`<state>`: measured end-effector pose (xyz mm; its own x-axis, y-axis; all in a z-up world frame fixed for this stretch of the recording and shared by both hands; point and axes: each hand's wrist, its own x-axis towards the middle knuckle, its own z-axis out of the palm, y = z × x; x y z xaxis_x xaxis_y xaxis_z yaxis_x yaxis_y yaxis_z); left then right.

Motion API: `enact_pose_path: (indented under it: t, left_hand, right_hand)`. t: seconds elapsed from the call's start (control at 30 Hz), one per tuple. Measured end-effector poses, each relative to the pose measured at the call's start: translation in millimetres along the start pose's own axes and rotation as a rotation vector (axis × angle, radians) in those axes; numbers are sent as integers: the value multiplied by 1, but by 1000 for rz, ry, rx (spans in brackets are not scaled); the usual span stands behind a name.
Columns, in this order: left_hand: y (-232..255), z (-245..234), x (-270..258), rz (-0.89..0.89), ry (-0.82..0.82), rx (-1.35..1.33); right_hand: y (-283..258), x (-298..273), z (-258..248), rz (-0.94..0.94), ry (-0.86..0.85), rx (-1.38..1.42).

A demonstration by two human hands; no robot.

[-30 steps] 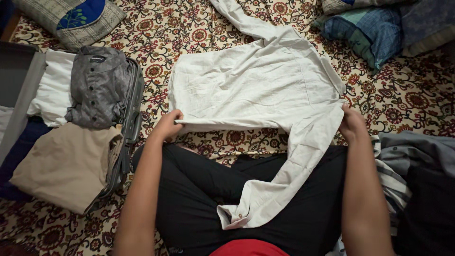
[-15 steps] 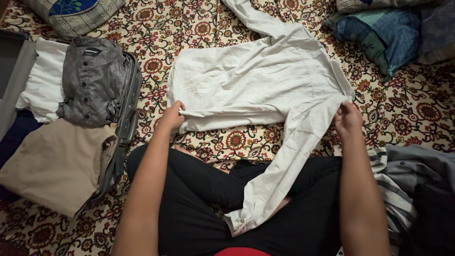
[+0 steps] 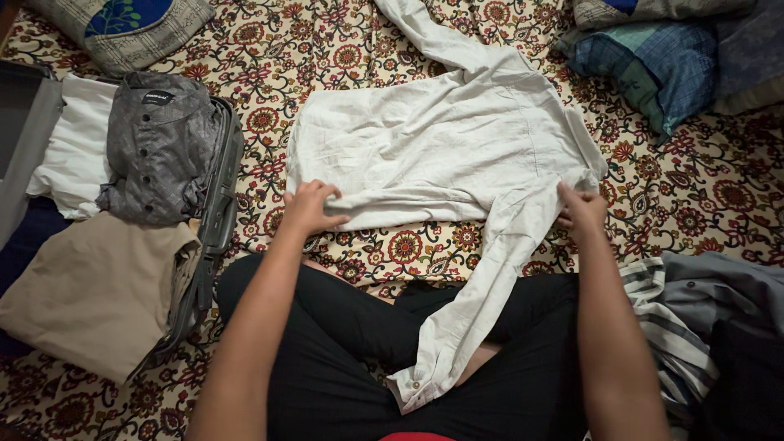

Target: The person buttons and folds a shirt on a bed before placing it into an open suitcase.

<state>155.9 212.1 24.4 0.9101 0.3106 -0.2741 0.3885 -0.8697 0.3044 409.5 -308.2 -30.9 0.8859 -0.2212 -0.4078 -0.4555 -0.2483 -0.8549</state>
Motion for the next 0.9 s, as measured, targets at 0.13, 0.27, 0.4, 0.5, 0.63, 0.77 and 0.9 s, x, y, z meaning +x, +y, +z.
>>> enact_pose_path:
  t: [0.13,0.27,0.4,0.5,0.63,0.77,0.9]
  left_hand:
    - [-2,1,2,-62,-85,42]
    - [-17,11,12,-241,-56,-121]
    - [-42,29,28,-480,-9,-87]
    - [-56,39,37,-572,-96,-187]
    - [-81,60,52,-589,-95,-245]
    - [-104,82,58,-531,-164,-500]
    - [-110,87,64,-468,-109,-559]
  right_hand:
    - [16,9,-2,-31,92,-144]
    - [-11,-19,2,93,158,-209]
    - [-21,-32,4,9,304,-178]
    - [-4,-8,0,-63,221,-8]
    - [19,26,-11,36,22,225]
    - [20,40,-11,166,-2,321]
    - [15,31,-11,172,-63,424]
